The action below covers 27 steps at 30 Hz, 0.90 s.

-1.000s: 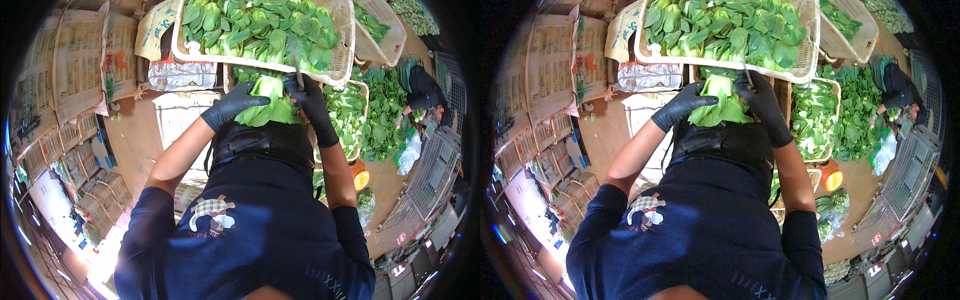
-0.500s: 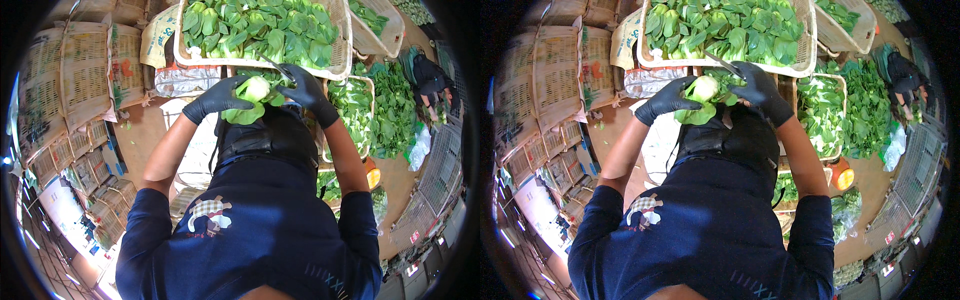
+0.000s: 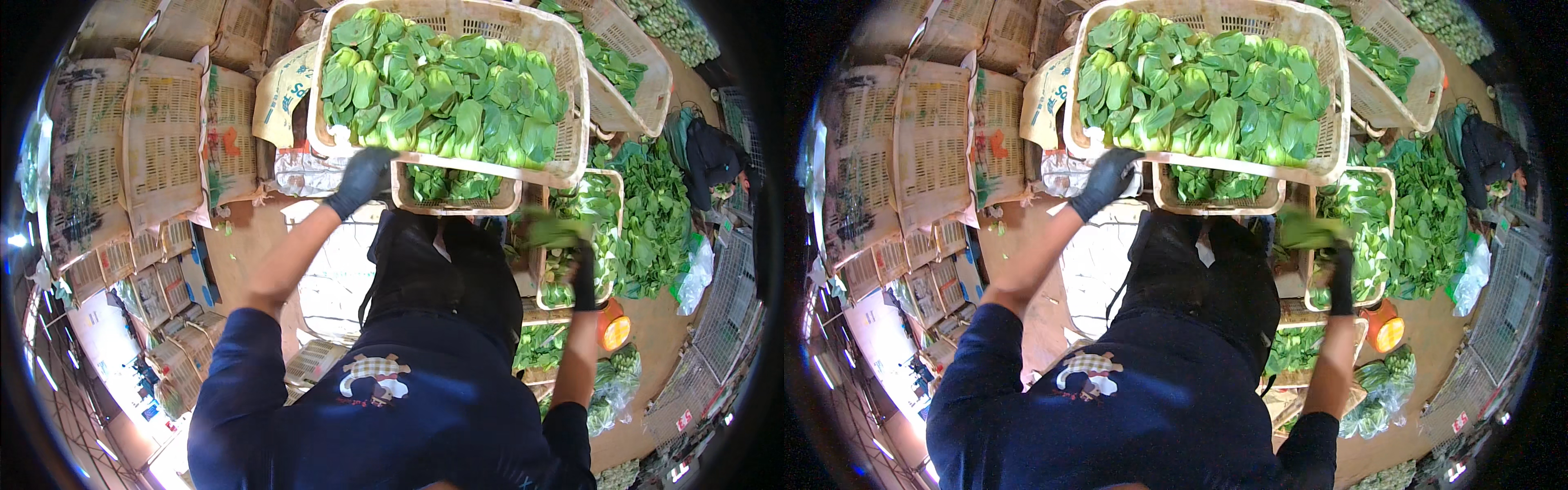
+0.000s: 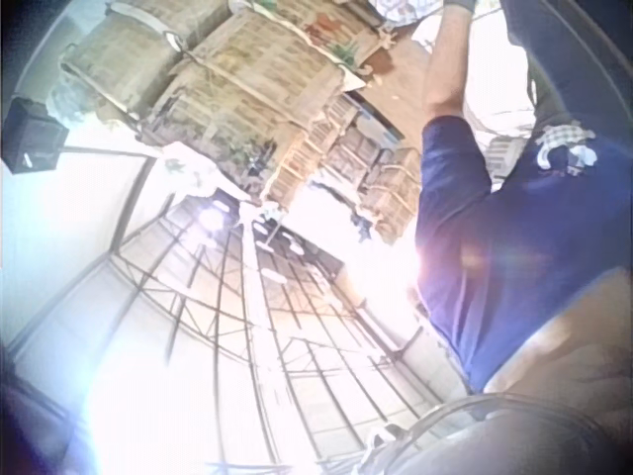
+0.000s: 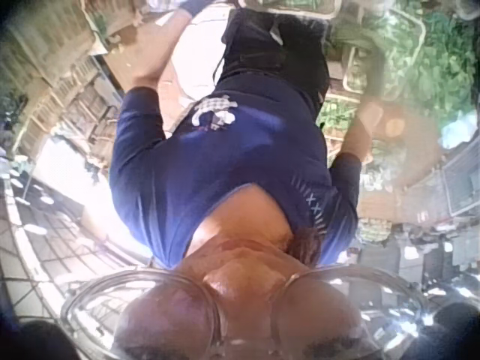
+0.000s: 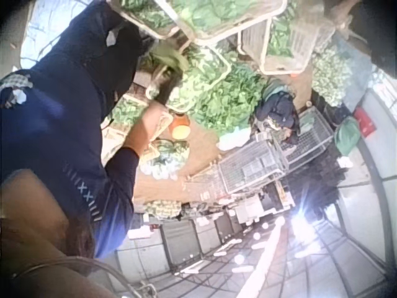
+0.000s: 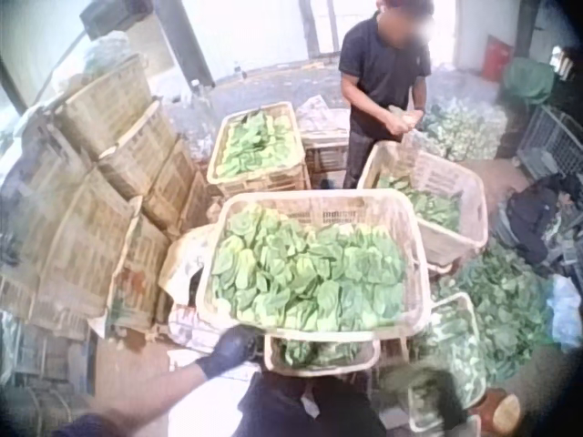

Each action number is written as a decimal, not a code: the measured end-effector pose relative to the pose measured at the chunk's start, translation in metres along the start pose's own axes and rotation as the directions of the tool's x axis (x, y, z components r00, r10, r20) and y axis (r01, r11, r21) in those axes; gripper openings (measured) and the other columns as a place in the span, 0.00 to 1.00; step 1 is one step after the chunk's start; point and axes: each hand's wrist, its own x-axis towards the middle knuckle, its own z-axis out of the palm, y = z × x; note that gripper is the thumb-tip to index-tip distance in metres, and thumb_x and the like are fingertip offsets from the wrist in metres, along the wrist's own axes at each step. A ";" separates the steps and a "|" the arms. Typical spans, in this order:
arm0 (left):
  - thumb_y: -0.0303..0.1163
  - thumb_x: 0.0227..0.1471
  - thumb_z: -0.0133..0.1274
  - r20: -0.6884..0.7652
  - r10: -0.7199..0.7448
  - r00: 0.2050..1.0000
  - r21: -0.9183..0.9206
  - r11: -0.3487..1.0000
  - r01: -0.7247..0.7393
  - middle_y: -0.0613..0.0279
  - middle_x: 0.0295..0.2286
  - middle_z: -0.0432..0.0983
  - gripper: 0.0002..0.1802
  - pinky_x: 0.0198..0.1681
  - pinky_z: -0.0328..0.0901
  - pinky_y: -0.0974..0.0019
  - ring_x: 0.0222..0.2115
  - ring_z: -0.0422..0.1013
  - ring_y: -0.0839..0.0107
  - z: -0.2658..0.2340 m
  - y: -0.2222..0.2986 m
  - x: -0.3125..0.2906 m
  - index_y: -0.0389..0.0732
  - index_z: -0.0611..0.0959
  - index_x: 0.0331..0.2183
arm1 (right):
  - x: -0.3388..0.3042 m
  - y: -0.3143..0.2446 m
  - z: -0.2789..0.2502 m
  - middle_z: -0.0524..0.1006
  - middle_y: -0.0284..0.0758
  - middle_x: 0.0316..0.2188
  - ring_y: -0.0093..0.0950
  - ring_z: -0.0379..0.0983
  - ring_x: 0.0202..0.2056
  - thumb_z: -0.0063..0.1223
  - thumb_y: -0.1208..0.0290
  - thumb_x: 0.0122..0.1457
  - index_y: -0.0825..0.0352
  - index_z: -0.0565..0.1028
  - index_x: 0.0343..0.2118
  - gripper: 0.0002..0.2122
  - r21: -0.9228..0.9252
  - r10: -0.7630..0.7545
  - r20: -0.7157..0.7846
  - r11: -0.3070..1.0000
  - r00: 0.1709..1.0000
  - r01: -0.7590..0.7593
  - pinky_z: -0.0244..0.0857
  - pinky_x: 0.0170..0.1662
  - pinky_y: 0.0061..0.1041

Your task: The person trims the roots and outer leaves of green vegetables using a knife, then places the processed vegetables into a nearby basket.

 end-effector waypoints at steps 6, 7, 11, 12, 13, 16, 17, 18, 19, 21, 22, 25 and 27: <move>0.35 0.44 0.43 0.401 0.571 0.716 0.399 0.595 -0.698 0.62 0.53 0.55 0.17 0.56 0.47 0.51 0.55 0.52 0.62 0.044 -0.085 0.101 0.49 0.74 0.41 | -0.037 -0.058 -0.187 0.70 0.37 0.45 0.21 0.68 0.34 0.40 0.58 0.58 0.68 0.65 0.48 0.20 0.280 -0.096 -0.330 0.940 0.939 0.195 0.64 0.33 0.18; 0.35 0.45 0.43 0.481 0.541 0.690 0.353 0.601 -0.717 0.63 0.53 0.56 0.17 0.56 0.46 0.50 0.55 0.51 0.62 0.061 -0.090 0.115 0.50 0.74 0.41 | -0.048 -0.052 -0.177 0.74 0.36 0.39 0.15 0.66 0.25 0.42 0.59 0.57 0.68 0.69 0.42 0.17 0.204 -0.137 -0.453 0.946 0.881 0.252 0.60 0.22 0.14; 0.35 0.45 0.43 0.589 0.500 0.636 0.410 0.494 -0.767 0.64 0.53 0.56 0.15 0.58 0.42 0.48 0.56 0.47 0.62 0.115 -0.101 0.140 0.53 0.75 0.38 | -0.088 -0.017 -0.085 0.75 0.33 0.35 0.20 0.68 0.29 0.43 0.62 0.56 0.68 0.72 0.40 0.15 0.079 -0.062 -0.496 0.990 0.866 0.116 0.61 0.32 0.20; 0.35 0.45 0.44 0.629 0.457 0.629 0.445 0.452 -0.773 0.65 0.53 0.56 0.14 0.58 0.41 0.47 0.56 0.47 0.62 0.119 -0.101 0.141 0.53 0.76 0.37 | -0.095 -0.007 -0.056 0.75 0.33 0.32 0.21 0.68 0.29 0.43 0.62 0.56 0.68 0.73 0.39 0.15 -0.036 -0.089 -0.524 0.996 0.847 0.082 0.60 0.33 0.20; 0.35 0.44 0.44 0.615 0.503 0.607 0.432 0.429 -0.794 0.65 0.52 0.57 0.14 0.58 0.40 0.47 0.56 0.47 0.62 0.116 -0.102 0.142 0.53 0.76 0.36 | -0.103 0.000 -0.030 0.75 0.32 0.30 0.20 0.67 0.28 0.44 0.62 0.56 0.67 0.74 0.37 0.14 -0.101 -0.102 -0.492 0.993 0.865 0.060 0.60 0.32 0.19; 0.37 0.44 0.47 0.610 0.454 0.650 0.426 0.504 -0.752 0.64 0.53 0.57 0.22 0.59 0.39 0.48 0.57 0.46 0.62 0.077 -0.094 0.140 0.48 0.73 0.45 | -0.113 0.001 0.043 0.74 0.29 0.22 0.18 0.66 0.23 0.45 0.65 0.54 0.66 0.76 0.33 0.11 -0.037 0.146 -0.428 0.983 0.892 -0.179 0.59 0.27 0.18; 0.40 0.31 0.57 0.574 0.420 0.703 0.373 0.630 -0.681 0.60 0.52 0.57 0.28 0.58 0.38 0.47 0.57 0.46 0.58 0.053 -0.089 0.138 0.50 0.76 0.42 | -0.113 -0.005 0.067 0.73 0.29 0.21 0.18 0.66 0.22 0.47 0.66 0.53 0.66 0.76 0.33 0.10 -0.135 0.043 -0.361 0.986 0.932 -0.097 0.59 0.25 0.18; 0.42 0.24 0.63 0.481 0.372 0.794 0.344 0.753 -0.562 0.58 0.52 0.57 0.38 0.58 0.37 0.47 0.57 0.45 0.55 0.028 -0.080 0.136 0.48 0.73 0.45 | -0.113 -0.012 0.092 0.73 0.29 0.20 0.17 0.65 0.20 0.49 0.67 0.52 0.66 0.76 0.33 0.09 -0.213 -0.036 -0.285 0.977 0.958 -0.026 0.59 0.23 0.19; 0.41 0.23 0.64 0.355 0.405 0.843 0.283 0.813 -0.510 0.56 0.51 0.58 0.40 0.57 0.40 0.47 0.56 0.47 0.55 0.004 -0.070 0.132 0.45 0.71 0.46 | -0.107 -0.021 0.119 0.71 0.29 0.17 0.17 0.64 0.18 0.51 0.67 0.51 0.67 0.75 0.29 0.08 -0.238 -0.069 -0.221 0.971 0.973 0.015 0.57 0.21 0.19; 0.40 0.24 0.66 0.117 0.398 0.910 0.029 0.914 -0.404 0.51 0.49 0.60 0.43 0.55 0.47 0.50 0.53 0.52 0.54 -0.041 -0.045 0.116 0.40 0.69 0.46 | -0.097 -0.044 0.169 0.69 0.33 0.15 0.22 0.65 0.17 0.54 0.69 0.49 0.68 0.72 0.23 0.08 -0.443 -0.255 -0.049 0.872 0.966 0.207 0.57 0.20 0.23; 0.41 0.24 0.66 0.072 0.307 0.949 -0.155 0.943 -0.293 0.49 0.47 0.62 0.43 0.55 0.50 0.53 0.51 0.56 0.53 -0.059 -0.032 0.103 0.39 0.68 0.46 | -0.094 -0.058 0.190 0.69 0.36 0.16 0.26 0.66 0.17 0.55 0.70 0.48 0.68 0.70 0.22 0.08 -0.592 -0.349 0.066 0.740 0.935 0.319 0.58 0.21 0.26; 0.40 0.26 0.68 0.225 -0.064 0.972 -0.683 0.701 0.205 0.52 0.42 0.68 0.48 0.48 0.61 0.67 0.43 0.66 0.67 -0.083 0.016 0.048 0.33 0.63 0.48 | -0.088 -0.102 0.240 0.69 0.39 0.17 0.39 0.68 0.21 0.54 0.67 0.46 0.65 0.68 0.22 0.09 -0.737 -0.437 0.420 0.347 0.795 0.580 0.59 0.22 0.32; 0.40 0.27 0.68 0.189 -0.109 0.976 -0.781 0.586 0.217 0.53 0.42 0.68 0.48 0.48 0.60 0.68 0.43 0.66 0.69 -0.081 0.045 0.018 0.33 0.63 0.48 | -0.086 -0.127 0.261 0.69 0.37 0.17 0.39 0.69 0.22 0.53 0.64 0.46 0.62 0.68 0.21 0.09 -0.695 -0.451 0.573 0.176 0.684 0.698 0.60 0.22 0.35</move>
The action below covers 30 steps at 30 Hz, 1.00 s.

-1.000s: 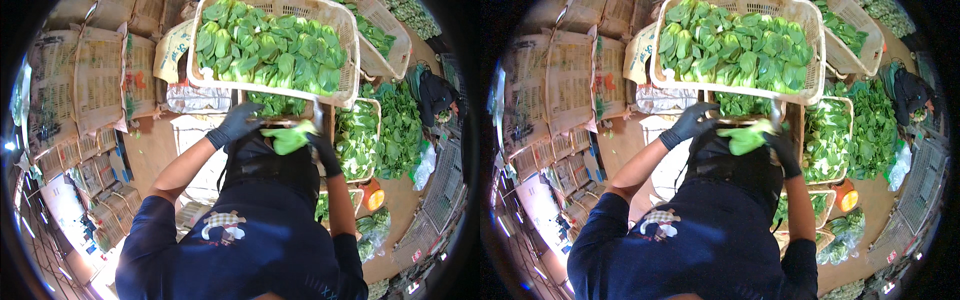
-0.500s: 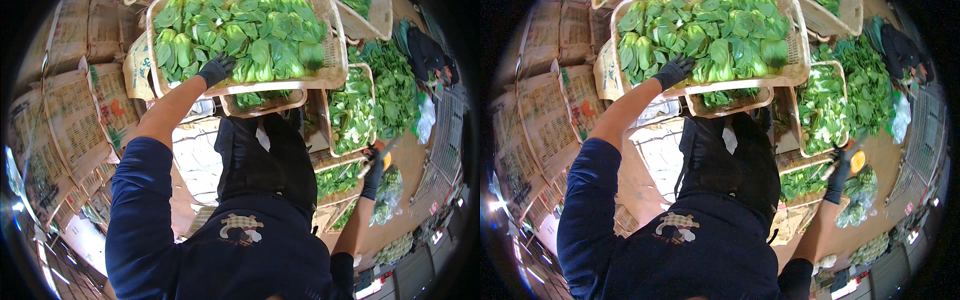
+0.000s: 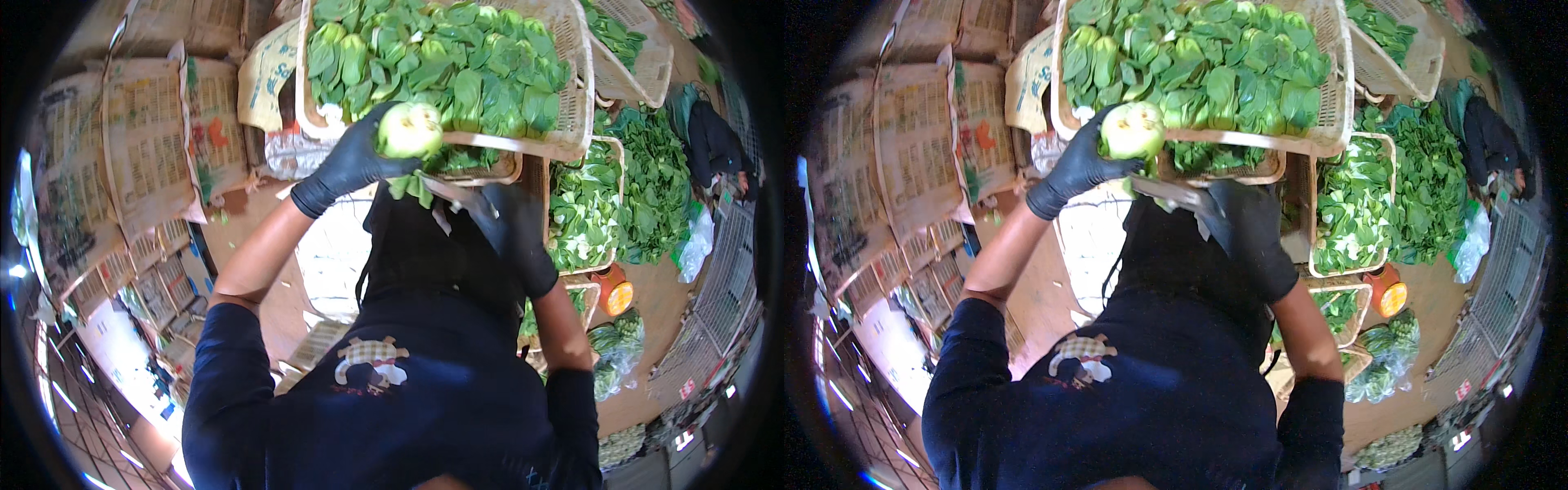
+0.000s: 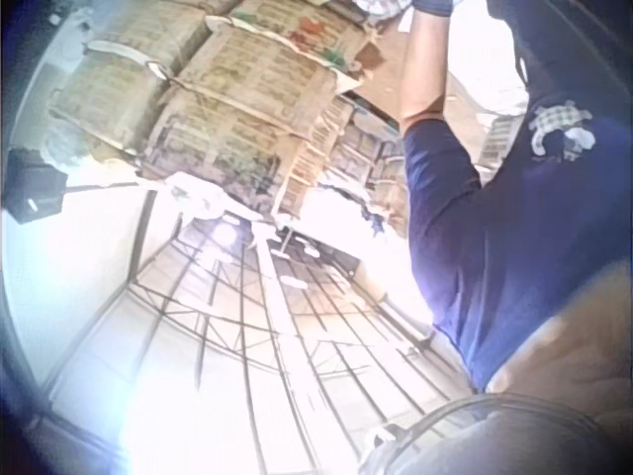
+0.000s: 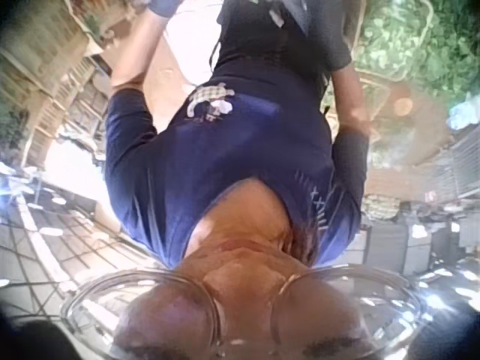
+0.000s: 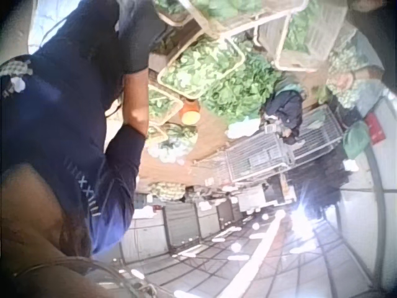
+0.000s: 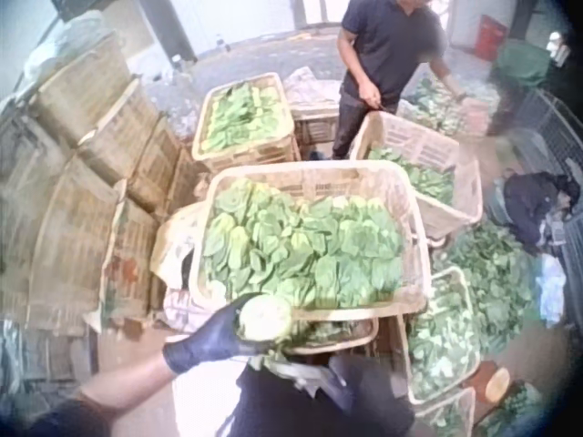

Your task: The person trims the roots and outer leaves of green vegetables using a knife, then places the processed vegetables into a nearby basket.

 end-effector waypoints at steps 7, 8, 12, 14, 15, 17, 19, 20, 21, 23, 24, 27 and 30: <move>0.35 0.29 0.66 -0.136 -0.088 0.987 0.012 0.996 0.090 0.55 0.35 0.73 0.39 0.42 0.63 0.67 0.37 0.70 0.68 0.055 -0.002 -0.064 0.33 0.68 0.44 | 0.028 -0.023 -0.011 0.68 0.35 0.15 0.37 0.69 0.20 0.49 0.62 0.48 0.60 0.67 0.20 0.09 -0.117 -0.236 0.145 0.960 0.961 0.254 0.60 0.20 0.35; 0.33 0.30 0.65 -0.141 -0.116 0.983 0.052 0.991 0.124 0.57 0.35 0.73 0.38 0.43 0.62 0.68 0.37 0.69 0.71 0.059 -0.002 -0.069 0.33 0.67 0.44 | 0.023 -0.020 -0.007 0.68 0.35 0.15 0.37 0.69 0.20 0.49 0.62 0.48 0.60 0.68 0.20 0.09 -0.128 -0.219 0.173 0.962 0.960 0.242 0.60 0.20 0.35; 0.30 0.27 0.64 -0.156 -0.132 0.979 0.131 0.979 0.153 0.59 0.33 0.73 0.34 0.41 0.63 0.70 0.35 0.69 0.73 0.076 0.000 -0.078 0.35 0.70 0.41 | -0.004 0.024 0.024 0.71 0.38 0.17 0.38 0.70 0.21 0.49 0.60 0.48 0.62 0.70 0.21 0.10 -0.074 -0.224 0.158 0.969 0.962 0.237 0.61 0.23 0.37; 0.34 0.25 0.65 -0.110 -0.139 0.984 0.033 0.989 0.143 0.60 0.33 0.72 0.36 0.42 0.62 0.69 0.35 0.68 0.71 0.086 0.001 -0.082 0.36 0.70 0.42 | -0.009 0.068 0.045 0.72 0.40 0.19 0.40 0.70 0.22 0.50 0.59 0.48 0.63 0.72 0.23 0.11 -0.075 -0.002 0.289 0.997 0.957 0.025 0.62 0.24 0.38; 0.34 0.26 0.65 -0.095 -0.036 0.995 0.096 0.994 0.045 0.59 0.35 0.71 0.37 0.44 0.61 0.68 0.37 0.67 0.71 0.092 0.002 -0.084 0.36 0.70 0.43 | -0.010 0.091 0.054 0.73 0.41 0.20 0.40 0.71 0.22 0.51 0.58 0.48 0.63 0.73 0.23 0.12 -0.067 0.058 0.308 0.997 0.949 -0.039 0.62 0.25 0.39; 0.33 0.26 0.66 -0.122 0.043 0.992 0.031 0.999 -0.040 0.58 0.38 0.69 0.39 0.46 0.59 0.68 0.40 0.65 0.70 0.099 0.000 -0.084 0.36 0.68 0.44 | -0.018 0.127 0.061 0.74 0.44 0.21 0.42 0.71 0.24 0.51 0.57 0.47 0.66 0.74 0.25 0.14 -0.172 0.361 0.408 0.933 0.839 -0.317 0.63 0.28 0.40; 0.33 0.27 0.66 -0.150 -0.090 0.985 -0.096 0.992 0.076 0.59 0.39 0.68 0.40 0.48 0.58 0.68 0.41 0.64 0.70 0.101 -0.004 -0.080 0.36 0.67 0.45 | -0.026 0.144 0.052 0.74 0.44 0.20 0.42 0.72 0.25 0.52 0.57 0.47 0.68 0.74 0.26 0.15 -0.111 0.411 0.343 0.911 0.844 -0.398 0.64 0.28 0.38; 0.34 0.28 0.66 -0.149 -0.115 0.982 -0.114 0.989 0.098 0.59 0.40 0.68 0.41 0.48 0.58 0.68 0.42 0.64 0.70 0.101 -0.006 -0.077 0.36 0.66 0.46 | -0.026 0.144 0.043 0.74 0.45 0.23 0.42 0.72 0.28 0.52 0.57 0.47 0.68 0.74 0.28 0.16 -0.113 0.507 0.336 0.858 0.794 -0.501 0.65 0.30 0.36; 0.35 0.28 0.67 -0.116 -0.153 0.981 -0.120 0.983 0.139 0.58 0.41 0.67 0.43 0.48 0.57 0.67 0.43 0.63 0.69 0.100 -0.009 -0.075 0.35 0.65 0.48 | -0.027 0.137 0.035 0.75 0.45 0.26 0.40 0.73 0.30 0.54 0.60 0.46 0.68 0.74 0.31 0.16 -0.087 0.519 0.284 0.851 0.806 -0.517 0.65 0.32 0.33; 0.35 0.28 0.67 -0.073 -0.174 0.982 -0.159 0.974 0.161 0.57 0.42 0.66 0.46 0.50 0.56 0.67 0.44 0.62 0.69 0.102 -0.015 -0.070 0.35 0.64 0.49 | -0.025 0.109 0.021 0.75 0.43 0.31 0.34 0.73 0.32 0.58 0.62 0.44 0.68 0.72 0.37 0.19 0.431 0.296 0.199 0.830 0.934 -0.355 0.65 0.35 0.30; 0.36 0.29 0.66 -0.082 -0.099 0.992 -0.146 0.985 0.086 0.56 0.43 0.66 0.45 0.50 0.56 0.67 0.45 0.62 0.69 0.103 -0.017 -0.068 0.35 0.63 0.49 | -0.022 0.088 0.020 0.75 0.41 0.31 0.31 0.72 0.33 0.59 0.63 0.43 0.68 0.70 0.40 0.22 0.545 0.238 0.241 0.769 0.941 -0.334 0.64 0.36 0.28; 0.37 0.35 0.63 -0.048 -0.007 0.999 -0.055 0.998 0.004 0.56 0.44 0.65 0.41 0.51 0.55 0.67 0.46 0.61 0.69 0.104 -0.024 -0.063 0.35 0.63 0.50 | -0.008 0.042 0.013 0.74 0.37 0.34 0.26 0.71 0.36 0.61 0.63 0.42 0.68 0.67 0.46 0.27 0.625 -0.042 0.239 0.771 0.970 -0.120 0.63 0.40 0.25; 0.39 0.44 0.56 0.007 -0.024 1.000 -0.156 0.987 0.025 0.56 0.41 0.68 0.31 0.47 0.58 0.68 0.42 0.64 0.71 0.095 -0.031 -0.057 0.35 0.67 0.47 | 0.006 0.030 0.004 0.74 0.36 0.36 0.24 0.69 0.38 0.61 0.64 0.42 0.68 0.66 0.48 0.28 0.618 -0.112 0.368 0.772 0.923 -0.153 0.61 0.43 0.24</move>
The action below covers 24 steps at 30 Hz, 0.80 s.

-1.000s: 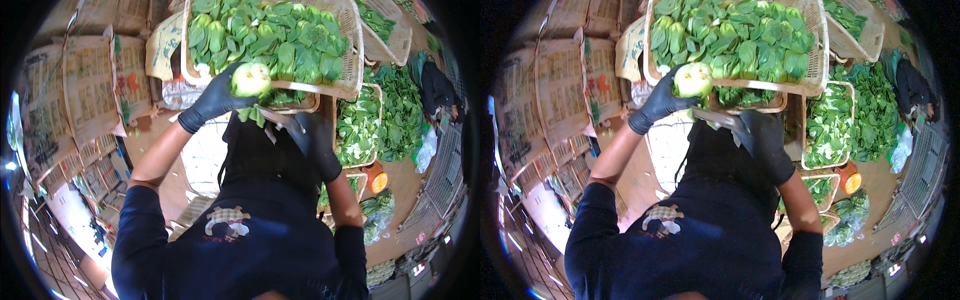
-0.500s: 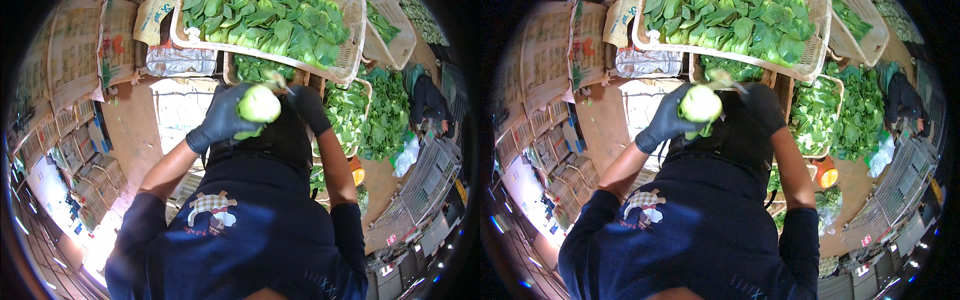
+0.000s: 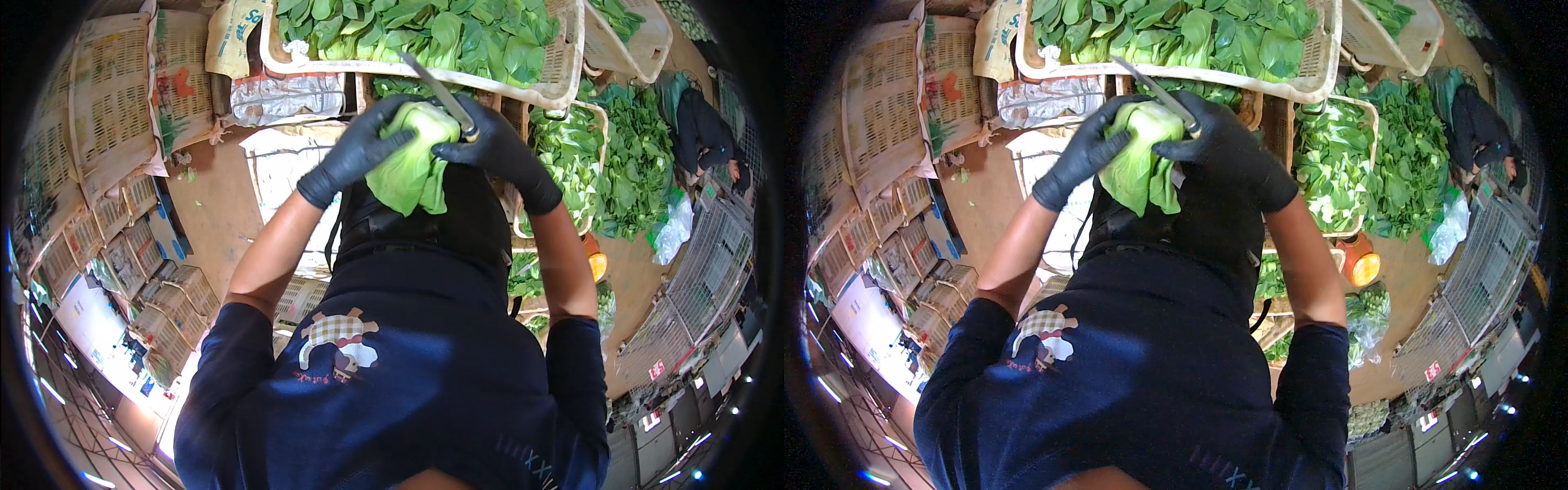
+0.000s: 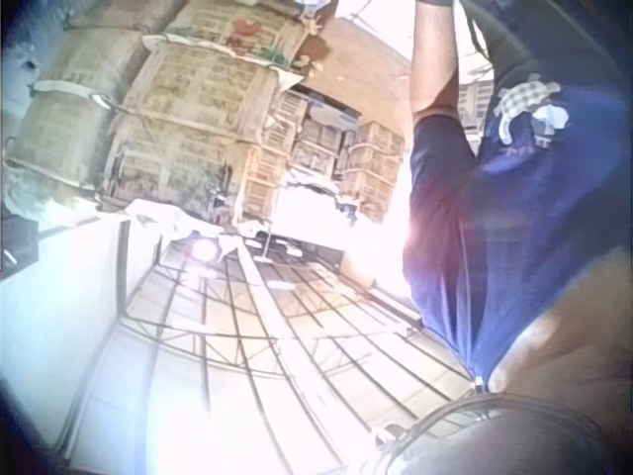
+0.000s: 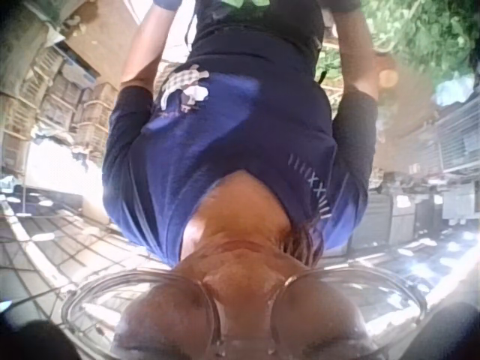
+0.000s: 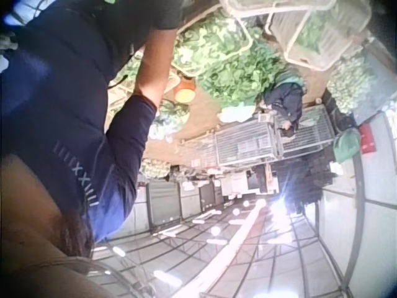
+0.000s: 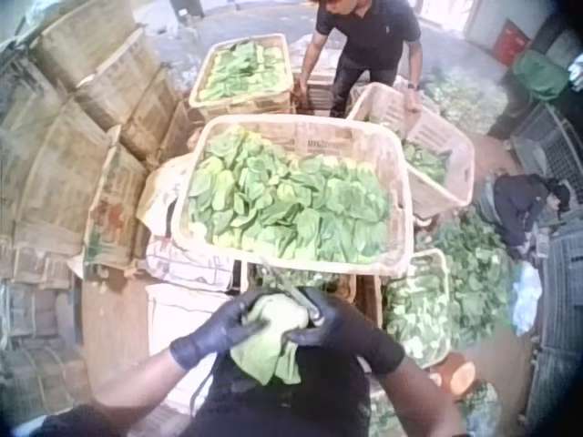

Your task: The person trims the roots and outer leaves of green vegetables using a knife, then places the processed vegetables into a nearby basket.

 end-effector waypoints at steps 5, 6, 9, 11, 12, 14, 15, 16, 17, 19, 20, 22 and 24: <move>0.39 0.51 0.49 -0.080 -0.128 0.988 0.397 0.905 0.150 0.54 0.33 0.74 0.22 0.40 0.63 0.70 0.34 0.69 0.71 -0.030 -0.001 0.026 0.35 0.72 0.44 | 0.001 0.005 -0.012 0.74 0.34 0.36 0.23 0.68 0.38 0.59 0.63 0.45 0.69 0.69 0.45 0.24 0.133 0.163 0.031 0.977 0.986 -0.166 0.60 0.44 0.23; 0.42 0.49 0.51 -0.174 0.110 0.979 0.646 0.763 0.029 0.51 0.34 0.73 0.24 0.41 0.63 0.68 0.36 0.70 0.67 -0.030 -0.001 0.027 0.34 0.72 0.44 | 0.000 0.006 -0.011 0.74 0.34 0.35 0.23 0.68 0.36 0.58 0.63 0.46 0.69 0.70 0.43 0.23 0.179 0.182 -0.008 0.968 0.983 -0.178 0.61 0.42 0.23; 0.50 0.45 0.53 -0.143 0.034 0.989 0.523 0.851 0.046 0.45 0.40 0.70 0.34 0.45 0.61 0.64 0.42 0.67 0.61 -0.021 -0.002 0.023 0.30 0.70 0.44 | 0.000 0.007 -0.003 0.74 0.32 0.29 0.23 0.68 0.28 0.56 0.62 0.47 0.70 0.71 0.40 0.20 0.143 0.301 -0.189 0.950 0.935 -0.277 0.62 0.34 0.25; 0.49 0.45 0.53 0.045 -0.036 0.998 0.342 0.939 0.018 0.45 0.39 0.70 0.34 0.45 0.61 0.64 0.42 0.67 0.63 -0.005 -0.006 0.019 0.30 0.70 0.44 | 0.002 0.007 0.003 0.73 0.35 0.21 0.26 0.66 0.21 0.56 0.61 0.47 0.72 0.72 0.32 0.16 0.034 0.212 -0.213 0.977 0.954 -0.209 0.59 0.27 0.29; 0.57 0.41 0.52 0.064 -0.057 0.996 0.369 0.929 0.030 0.40 0.40 0.69 0.41 0.47 0.59 0.61 0.42 0.66 0.52 0.003 -0.008 0.019 0.29 0.68 0.45 | 0.003 0.008 0.006 0.73 0.37 0.20 0.27 0.66 0.21 0.55 0.61 0.46 0.72 0.72 0.30 0.16 -0.013 0.211 -0.212 0.976 0.954 -0.219 0.59 0.27 0.29; 0.51 0.39 0.57 0.049 -0.124 0.991 0.298 0.949 0.104 0.45 0.40 0.69 0.39 0.47 0.59 0.64 0.42 0.67 0.58 0.010 -0.012 0.017 0.29 0.68 0.45 | 0.004 0.012 0.005 0.71 0.42 0.18 0.31 0.67 0.21 0.55 0.62 0.45 0.74 0.72 0.26 0.16 -0.112 0.159 -0.196 0.977 0.968 -0.183 0.60 0.27 0.29; 0.46 0.38 0.60 0.029 -0.099 0.995 0.254 0.963 0.089 0.48 0.40 0.70 0.37 0.46 0.60 0.66 0.41 0.67 0.63 0.013 -0.014 0.017 0.30 0.69 0.45 | 0.004 0.016 0.004 0.71 0.42 0.18 0.31 0.68 0.22 0.55 0.63 0.45 0.74 0.72 0.27 0.15 -0.092 0.125 -0.153 0.986 0.980 -0.140 0.60 0.27 0.30; 0.46 0.38 0.60 0.048 -0.102 0.994 0.292 0.953 0.084 0.48 0.40 0.69 0.37 0.47 0.60 0.66 0.41 0.67 0.63 0.013 -0.015 0.018 0.30 0.69 0.45 | 0.003 0.020 0.000 0.71 0.42 0.18 0.31 0.68 0.22 0.54 0.64 0.45 0.74 0.72 0.27 0.15 -0.071 0.093 -0.109 0.992 0.990 -0.101 0.60 0.28 0.30; 0.45 0.37 0.61 0.033 -0.114 0.993 0.329 0.939 0.097 0.48 0.40 0.69 0.37 0.47 0.60 0.66 0.42 0.67 0.64 0.012 -0.016 0.019 0.31 0.69 0.45 | 0.002 0.025 -0.004 0.71 0.42 0.18 0.31 0.68 0.22 0.54 0.65 0.44 0.74 0.72 0.28 0.15 -0.051 0.059 -0.065 0.997 0.996 -0.062 0.61 0.28 0.30; 0.47 0.37 0.60 0.088 -0.048 0.995 0.461 0.888 0.002 0.46 0.40 0.69 0.38 0.47 0.59 0.64 0.42 0.67 0.60 0.006 -0.016 0.022 0.28 0.70 0.44 | -0.001 0.035 -0.016 0.72 0.41 0.19 0.28 0.69 0.22 0.54 0.65 0.44 0.74 0.73 0.29 0.14 -0.084 0.064 0.015 0.995 0.998 -0.063 0.61 0.28 0.28; 0.45 0.37 0.60 0.128 -0.088 0.988 0.322 0.946 0.043 0.47 0.40 0.69 0.37 0.47 0.60 0.66 0.41 0.67 0.62 0.002 -0.015 0.023 0.28 0.70 0.44 | -0.003 0.040 -0.024 0.73 0.40 0.19 0.28 0.69 0.23 0.54 0.65 0.44 0.73 0.73 0.29 0.14 -0.077 0.090 0.050 0.993 0.995 -0.086 0.62 0.28 0.28; 0.40 0.40 0.58 0.242 -0.128 0.962 0.080 0.991 0.112 0.53 0.40 0.70 0.32 0.45 0.61 0.70 0.39 0.67 0.71 -0.010 -0.015 0.026 0.29 0.70 0.44 | -0.006 0.047 -0.036 0.74 0.38 0.22 0.26 0.70 0.24 0.55 0.62 0.46 0.72 0.73 0.32 0.16 0.114 0.155 -0.087 0.983 0.984 -0.144 0.63 0.29 0.25; 0.37 0.44 0.55 0.258 -0.218 0.941 -0.222 0.935 0.277 0.57 0.38 0.71 0.27 0.43 0.62 0.71 0.37 0.68 0.73 -0.018 -0.019 0.025 0.30 0.70 0.44 | -0.006 0.050 -0.046 0.75 0.38 0.25 0.25 0.70 0.28 0.58 0.59 0.45 0.70 0.72 0.38 0.21 -0.199 0.141 -0.172 0.964 0.975 -0.175 0.63 0.34 0.24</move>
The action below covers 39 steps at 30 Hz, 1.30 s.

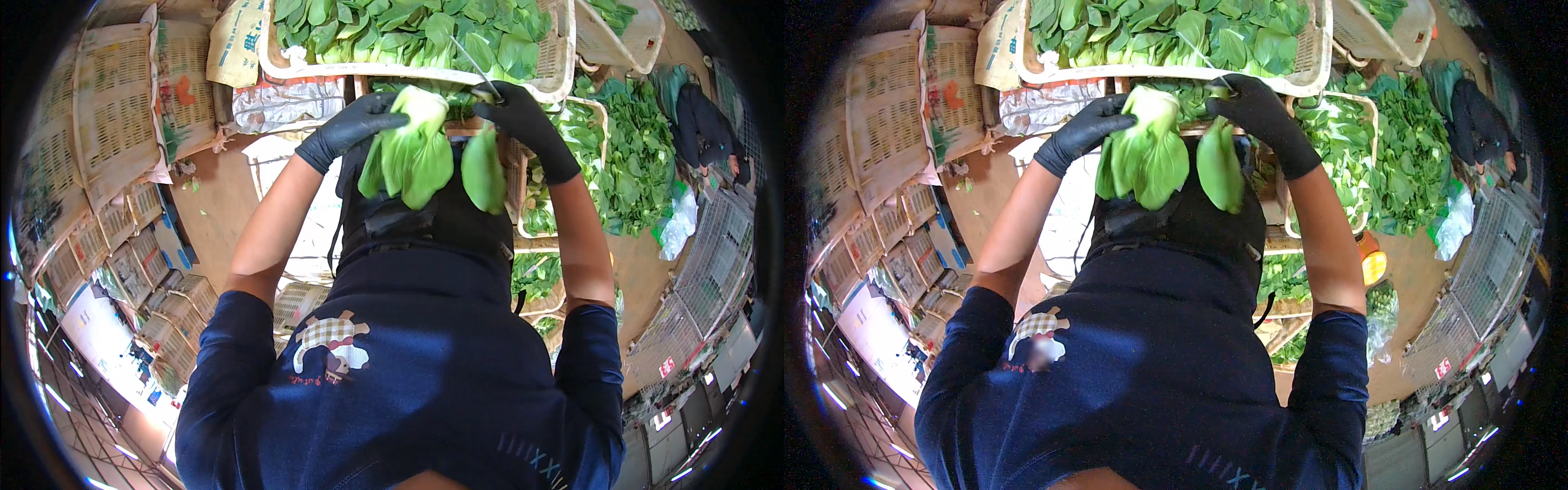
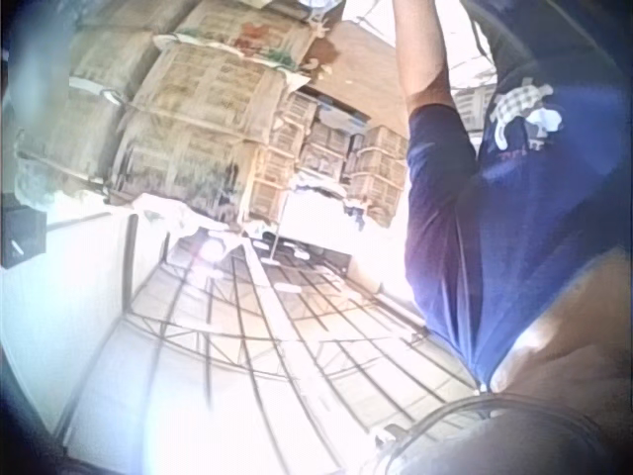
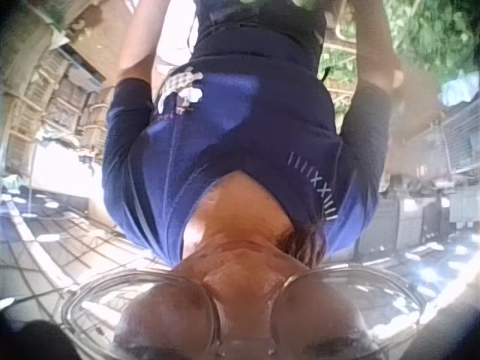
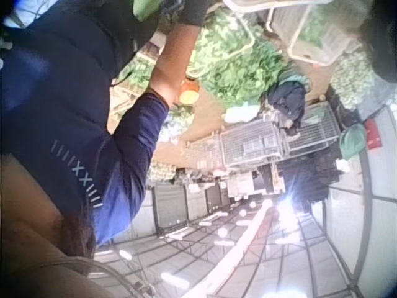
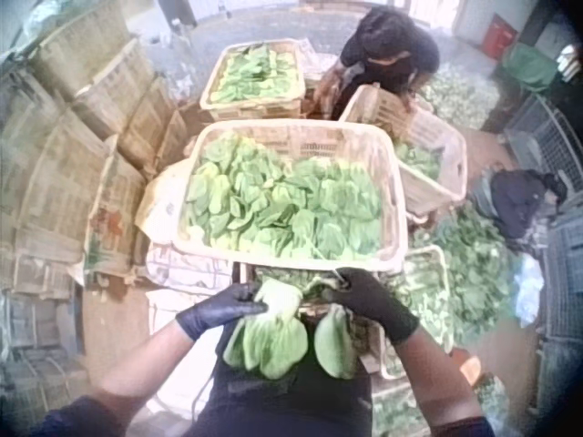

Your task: The person trims the roots and outer leaves of green vegetables using a knife, then places the processed vegetables into a nearby basket.

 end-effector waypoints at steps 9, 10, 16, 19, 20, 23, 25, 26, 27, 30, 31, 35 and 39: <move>0.37 0.50 0.48 -0.051 -0.270 0.961 -0.647 0.743 0.174 0.60 0.32 0.74 0.17 0.38 0.66 0.70 0.32 0.71 0.72 -0.005 -0.034 0.000 0.35 0.75 0.38 | 0.006 -0.031 0.028 0.71 0.28 0.20 0.16 0.66 0.24 0.52 0.61 0.52 0.71 0.71 0.38 0.17 0.520 0.045 0.112 0.849 0.993 -0.097 0.61 0.28 0.16; 0.38 0.49 0.48 -0.073 -0.242 0.968 -0.578 0.801 0.156 0.60 0.32 0.74 0.17 0.38 0.66 0.70 0.32 0.71 0.72 -0.002 -0.032 0.002 0.35 0.75 0.38 | 0.005 -0.031 0.032 0.68 0.26 0.19 0.13 0.62 0.20 0.53 0.61 0.52 0.70 0.71 0.37 0.16 0.550 -0.017 0.134 0.833 0.991 -0.060 0.57 0.23 0.15; 0.50 0.49 0.48 -0.038 0.030 0.999 0.318 0.948 -0.016 0.55 0.40 0.71 0.30 0.46 0.59 0.69 0.42 0.65 0.69 0.004 -0.025 0.022 0.33 0.71 0.44 | -0.010 0.023 0.039 0.72 0.29 0.28 0.20 0.66 0.30 0.53 0.65 0.50 0.69 0.72 0.36 0.14 0.420 -0.053 0.083 0.907 0.995 0.013 0.60 0.34 0.18; 0.35 0.51 0.50 -0.248 0.252 0.935 0.343 0.926 -0.159 0.60 0.35 0.73 0.18 0.43 0.62 0.71 0.37 0.67 0.74 -0.037 -0.029 0.033 0.33 0.73 0.42 | -0.068 0.090 0.001 0.72 0.31 0.35 0.21 0.66 0.38 0.50 0.61 0.52 0.66 0.68 0.45 0.19 0.705 0.454 -0.034 0.642 0.890 -0.300 0.62 0.37 0.22; 0.28 0.46 0.52 -0.375 0.224 0.899 0.275 0.953 -0.122 0.59 0.32 0.74 0.17 0.38 0.65 0.72 0.32 0.70 0.74 -0.059 -0.028 0.039 0.33 0.73 0.40 | -0.097 0.116 -0.024 0.71 0.30 0.35 0.20 0.65 0.36 0.47 0.59 0.53 0.64 0.67 0.47 0.20 0.810 0.616 -0.110 0.510 0.780 -0.289 0.62 0.36 0.21; 0.24 0.39 0.52 -0.391 0.480 0.785 0.786 0.619 0.014 0.54 0.32 0.75 0.17 0.39 0.65 0.67 0.33 0.71 0.63 -0.122 -0.019 0.058 0.36 0.76 0.37 | -0.182 0.192 -0.099 0.69 0.28 0.39 0.20 0.65 0.35 0.40 0.58 0.58 0.62 0.59 0.55 0.23 0.794 0.634 -0.541 0.602 0.552 0.086 0.62 0.38 0.18; 0.22 0.37 0.47 -0.040 0.635 0.772 0.986 0.148 -0.071 0.54 0.30 0.74 0.15 0.39 0.63 0.59 0.34 0.69 0.58 -0.154 -0.005 0.083 0.40 0.78 0.33 | -0.229 0.225 -0.133 0.64 0.38 0.50 0.30 0.60 0.50 0.39 0.59 0.58 0.66 0.57 0.54 0.24 0.838 0.613 -0.544 0.423 0.573 0.343 0.53 0.54 0.26; 0.23 0.37 0.47 0.035 0.603 0.797 0.999 0.000 -0.044 0.54 0.29 0.74 0.14 0.37 0.63 0.59 0.33 0.69 0.58 -0.170 0.007 0.099 0.40 0.79 0.31 | -0.252 0.233 -0.142 0.63 0.42 0.50 0.32 0.57 0.53 0.39 0.59 0.58 0.67 0.58 0.53 0.22 0.813 0.668 -0.577 0.420 0.469 0.403 0.47 0.57 0.27; 0.24 0.37 0.47 0.144 0.588 0.796 0.984 -0.169 -0.053 0.54 0.28 0.74 0.12 0.36 0.63 0.59 0.32 0.69 0.58 -0.189 0.021 0.118 0.41 0.79 0.30 | -0.266 0.236 -0.140 0.63 0.43 0.50 0.30 0.59 0.51 0.40 0.60 0.58 0.68 0.60 0.50 0.21 0.794 0.671 -0.603 0.454 0.431 0.404 0.46 0.57 0.25; 0.41 0.41 0.50 -0.463 0.468 0.752 0.876 0.112 0.470 0.54 0.30 0.74 0.15 0.35 0.64 0.58 0.33 0.70 0.57 -0.246 0.063 0.171 0.43 0.80 0.30 | -0.285 0.222 -0.109 0.67 0.39 0.45 0.25 0.62 0.45 0.42 0.60 0.57 0.66 0.66 0.45 0.17 0.865 0.704 -0.501 0.405 0.503 0.296 0.53 0.50 0.24; 0.47 0.42 0.51 -0.604 0.428 0.672 0.786 0.182 0.591 0.53 0.31 0.75 0.19 0.36 0.64 0.57 0.34 0.70 0.57 -0.260 0.070 0.187 0.42 0.79 0.32 | -0.283 0.214 -0.089 0.69 0.36 0.44 0.24 0.63 0.43 0.43 0.60 0.57 0.65 0.68 0.43 0.15 0.863 0.758 -0.505 0.430 0.412 0.266 0.55 0.48 0.24; 0.58 0.32 0.58 -0.758 0.266 0.595 0.641 0.142 0.754 0.52 0.40 0.71 0.36 0.43 0.61 0.56 0.42 0.68 0.57 -0.273 0.056 0.220 0.43 0.75 0.40 | -0.271 0.172 -0.013 0.73 0.24 0.29 0.19 0.66 0.27 0.46 0.59 0.54 0.62 0.71 0.43 0.16 0.944 0.818 -0.315 0.321 0.481 0.072 0.59 0.30 0.16; 0.50 0.32 0.59 -0.687 0.447 0.573 0.662 0.059 0.747 0.49 0.34 0.71 0.32 0.39 0.62 0.54 0.37 0.68 0.54 -0.264 0.029 0.211 0.44 0.72 0.39 | -0.244 0.145 0.041 0.70 0.26 0.23 0.18 0.63 0.22 0.44 0.58 0.55 0.62 0.72 0.35 0.13 0.933 0.916 -0.346 0.359 0.204 -0.032 0.56 0.22 0.15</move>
